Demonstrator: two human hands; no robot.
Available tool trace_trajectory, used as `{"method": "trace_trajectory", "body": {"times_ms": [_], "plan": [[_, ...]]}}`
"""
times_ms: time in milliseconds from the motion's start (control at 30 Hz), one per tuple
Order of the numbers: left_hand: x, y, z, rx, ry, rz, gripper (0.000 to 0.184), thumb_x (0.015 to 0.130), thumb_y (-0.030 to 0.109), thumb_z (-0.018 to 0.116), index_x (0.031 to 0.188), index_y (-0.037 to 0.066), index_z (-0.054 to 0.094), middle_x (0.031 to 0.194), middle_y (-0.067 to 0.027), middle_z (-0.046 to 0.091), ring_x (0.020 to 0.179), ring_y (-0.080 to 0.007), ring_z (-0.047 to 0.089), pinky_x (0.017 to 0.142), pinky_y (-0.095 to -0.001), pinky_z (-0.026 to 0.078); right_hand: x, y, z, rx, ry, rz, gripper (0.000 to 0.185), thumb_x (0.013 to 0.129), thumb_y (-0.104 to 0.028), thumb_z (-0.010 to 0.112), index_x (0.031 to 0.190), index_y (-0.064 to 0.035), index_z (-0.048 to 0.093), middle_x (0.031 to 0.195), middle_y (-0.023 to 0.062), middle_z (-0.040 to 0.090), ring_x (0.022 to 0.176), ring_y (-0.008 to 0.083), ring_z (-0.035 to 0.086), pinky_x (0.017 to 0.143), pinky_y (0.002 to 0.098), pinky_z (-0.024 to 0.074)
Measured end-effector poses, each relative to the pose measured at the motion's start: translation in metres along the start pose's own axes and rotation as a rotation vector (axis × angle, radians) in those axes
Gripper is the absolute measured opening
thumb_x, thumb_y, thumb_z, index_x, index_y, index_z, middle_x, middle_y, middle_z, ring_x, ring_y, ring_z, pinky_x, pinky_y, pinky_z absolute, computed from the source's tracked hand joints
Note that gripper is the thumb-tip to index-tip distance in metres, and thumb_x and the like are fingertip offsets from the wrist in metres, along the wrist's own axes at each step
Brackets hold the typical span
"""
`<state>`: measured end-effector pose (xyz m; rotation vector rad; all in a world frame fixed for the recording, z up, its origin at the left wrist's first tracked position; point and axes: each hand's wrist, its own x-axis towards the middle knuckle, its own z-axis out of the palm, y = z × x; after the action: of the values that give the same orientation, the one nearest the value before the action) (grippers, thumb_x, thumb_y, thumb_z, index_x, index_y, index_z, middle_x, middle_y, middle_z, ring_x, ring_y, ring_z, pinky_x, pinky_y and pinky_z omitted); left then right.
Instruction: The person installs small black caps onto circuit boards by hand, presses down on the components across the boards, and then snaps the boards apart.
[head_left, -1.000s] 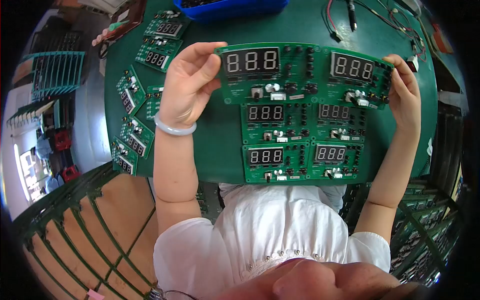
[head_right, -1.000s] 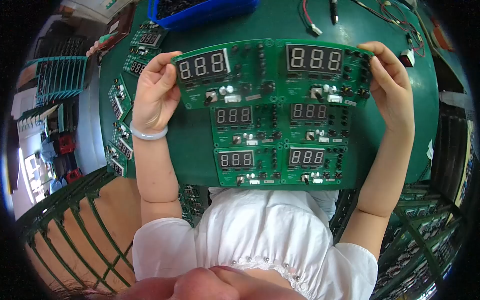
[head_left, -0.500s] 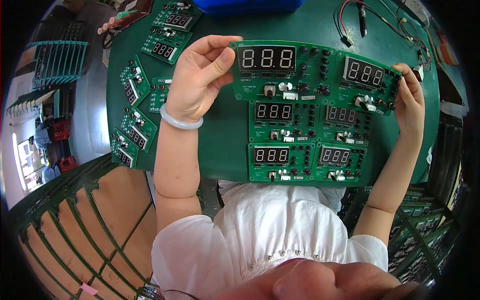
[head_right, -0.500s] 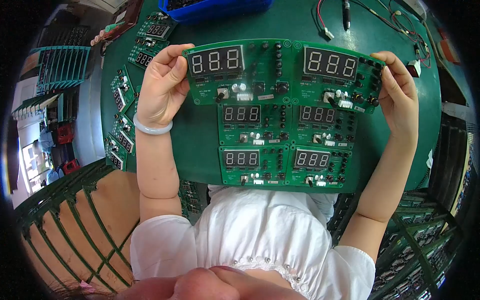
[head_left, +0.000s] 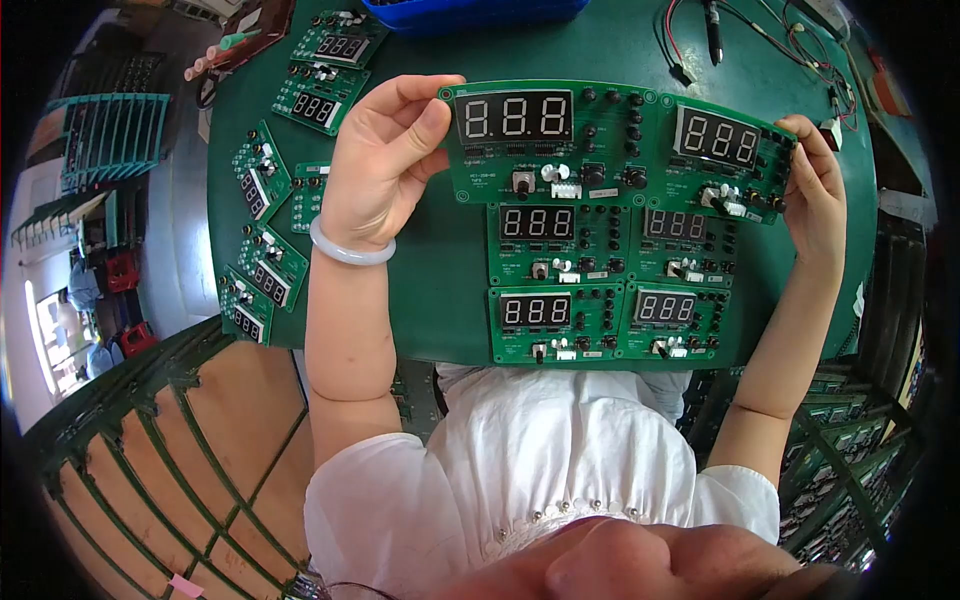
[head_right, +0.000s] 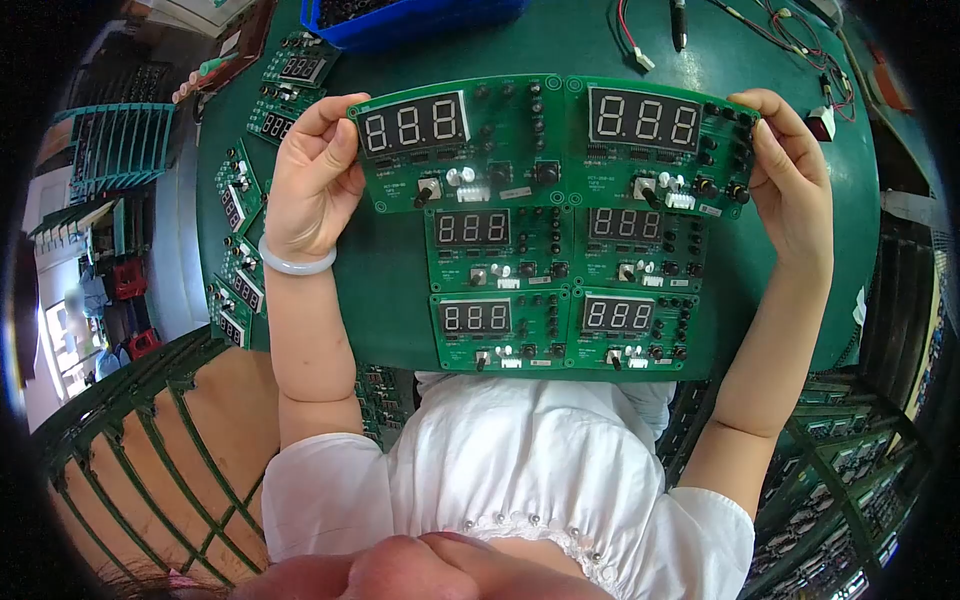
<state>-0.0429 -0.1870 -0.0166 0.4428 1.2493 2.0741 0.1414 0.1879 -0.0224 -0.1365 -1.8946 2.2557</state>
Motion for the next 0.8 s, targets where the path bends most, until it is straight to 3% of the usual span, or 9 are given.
{"method": "trace_trajectory", "body": {"times_ms": [367, 800], "plan": [[-0.0002, 0.0004, 0.0017, -0.004, 0.009, 0.001, 0.025, 0.094, 0.010, 0.067, 0.116, -0.001, 0.062, 0.106, -0.0085, 0.070, 0.090, -0.0136, 0.069, 0.073, -0.0256, 0.061, 0.0011, -0.0046, 0.0027, 0.079, -0.087, 0.001, 0.027, 0.102, -0.014, 0.051, 0.124, 0.0012, 0.055, 0.108, 0.0060, 0.066, 0.095, 0.0092, 0.067, 0.082, 0.0257, 0.0559], [0.0005, -0.0003, 0.0017, -0.015, -0.009, 0.008, 0.024, 0.094, 0.010, 0.066, 0.116, -0.001, 0.062, 0.105, -0.0082, 0.070, 0.090, -0.0137, 0.069, 0.074, -0.0259, 0.061, 0.0006, -0.0015, 0.0037, 0.059, -0.032, 0.001, 0.027, 0.102, -0.014, 0.051, 0.124, 0.0012, 0.056, 0.108, 0.0054, 0.066, 0.095, 0.0084, 0.066, 0.081, 0.0242, 0.0553]]}}
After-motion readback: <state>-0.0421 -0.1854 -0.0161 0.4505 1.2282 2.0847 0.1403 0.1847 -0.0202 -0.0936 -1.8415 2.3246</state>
